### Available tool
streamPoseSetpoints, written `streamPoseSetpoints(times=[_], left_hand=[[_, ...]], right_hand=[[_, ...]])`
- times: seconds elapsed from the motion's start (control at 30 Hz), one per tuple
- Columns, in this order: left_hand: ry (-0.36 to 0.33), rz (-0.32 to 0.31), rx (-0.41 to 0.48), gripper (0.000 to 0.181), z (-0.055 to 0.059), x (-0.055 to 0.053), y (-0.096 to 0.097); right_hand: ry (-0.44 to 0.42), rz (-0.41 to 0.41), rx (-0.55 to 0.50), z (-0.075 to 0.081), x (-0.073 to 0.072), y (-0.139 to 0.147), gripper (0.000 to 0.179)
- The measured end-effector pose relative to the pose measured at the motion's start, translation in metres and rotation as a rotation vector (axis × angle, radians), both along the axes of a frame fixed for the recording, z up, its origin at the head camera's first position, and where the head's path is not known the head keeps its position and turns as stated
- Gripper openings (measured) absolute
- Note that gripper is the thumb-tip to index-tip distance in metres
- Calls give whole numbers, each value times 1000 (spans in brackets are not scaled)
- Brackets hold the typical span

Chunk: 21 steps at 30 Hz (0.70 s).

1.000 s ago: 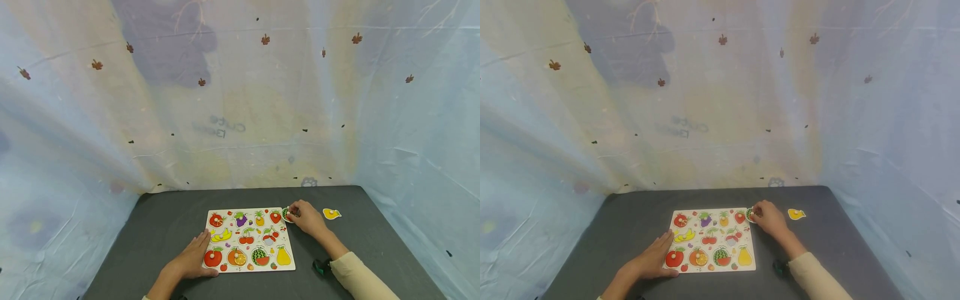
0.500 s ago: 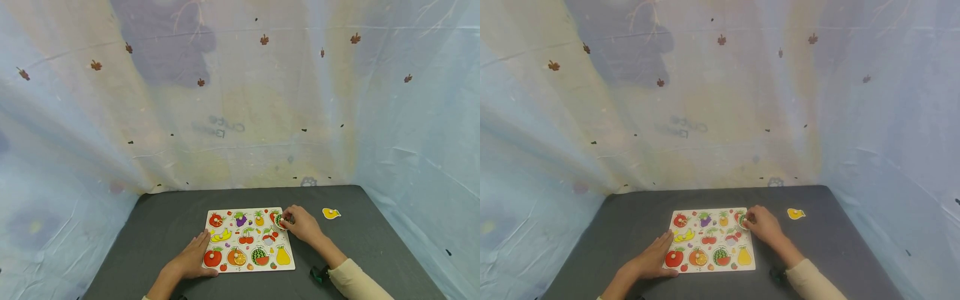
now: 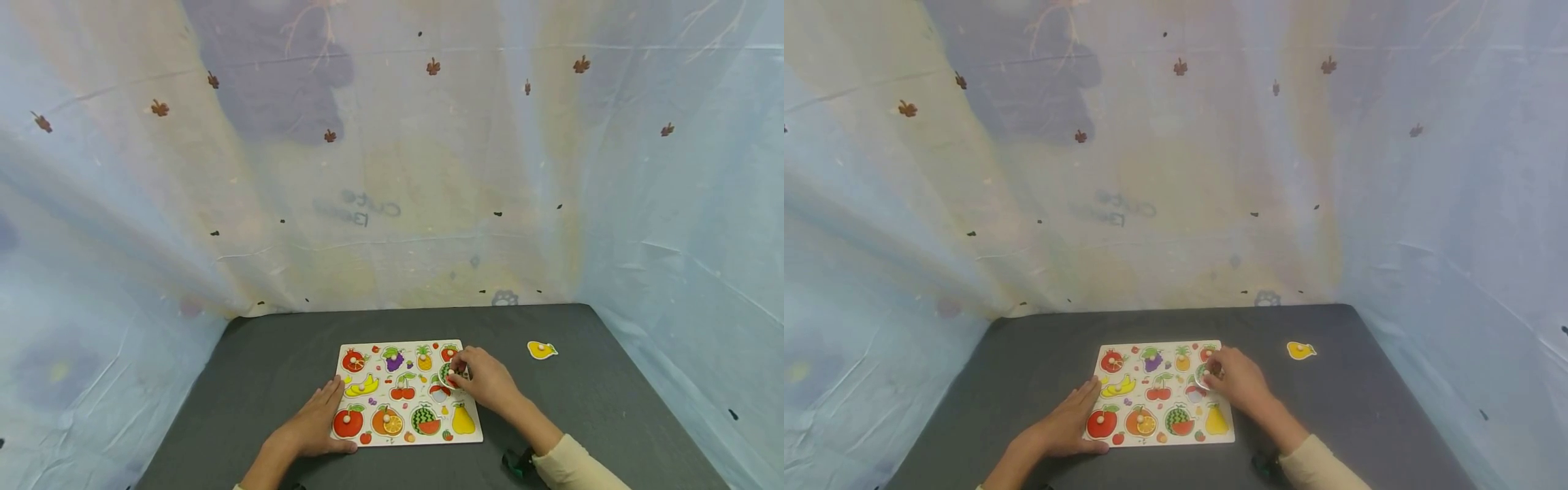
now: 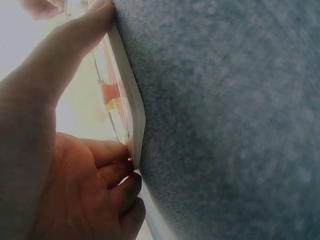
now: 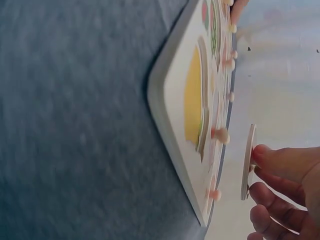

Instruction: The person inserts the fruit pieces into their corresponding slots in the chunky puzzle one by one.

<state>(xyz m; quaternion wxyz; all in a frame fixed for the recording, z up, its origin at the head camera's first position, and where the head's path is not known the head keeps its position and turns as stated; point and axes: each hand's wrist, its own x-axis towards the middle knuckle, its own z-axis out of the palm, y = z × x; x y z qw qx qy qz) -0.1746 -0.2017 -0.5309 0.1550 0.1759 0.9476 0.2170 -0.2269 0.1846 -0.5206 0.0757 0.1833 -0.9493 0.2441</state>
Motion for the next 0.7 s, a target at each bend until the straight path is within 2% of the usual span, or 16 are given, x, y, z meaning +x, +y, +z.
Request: streamPoseSetpoints(times=[0.43, 0.7], left_hand=[[11, -7, 4, 126, 0, 0, 0], [4, -2, -1, 127, -3, -1, -1]], right_hand=[[-16, 57, 1, 5, 15, -16, 19], [-4, 94, 15, 1, 19, -24, 19]])
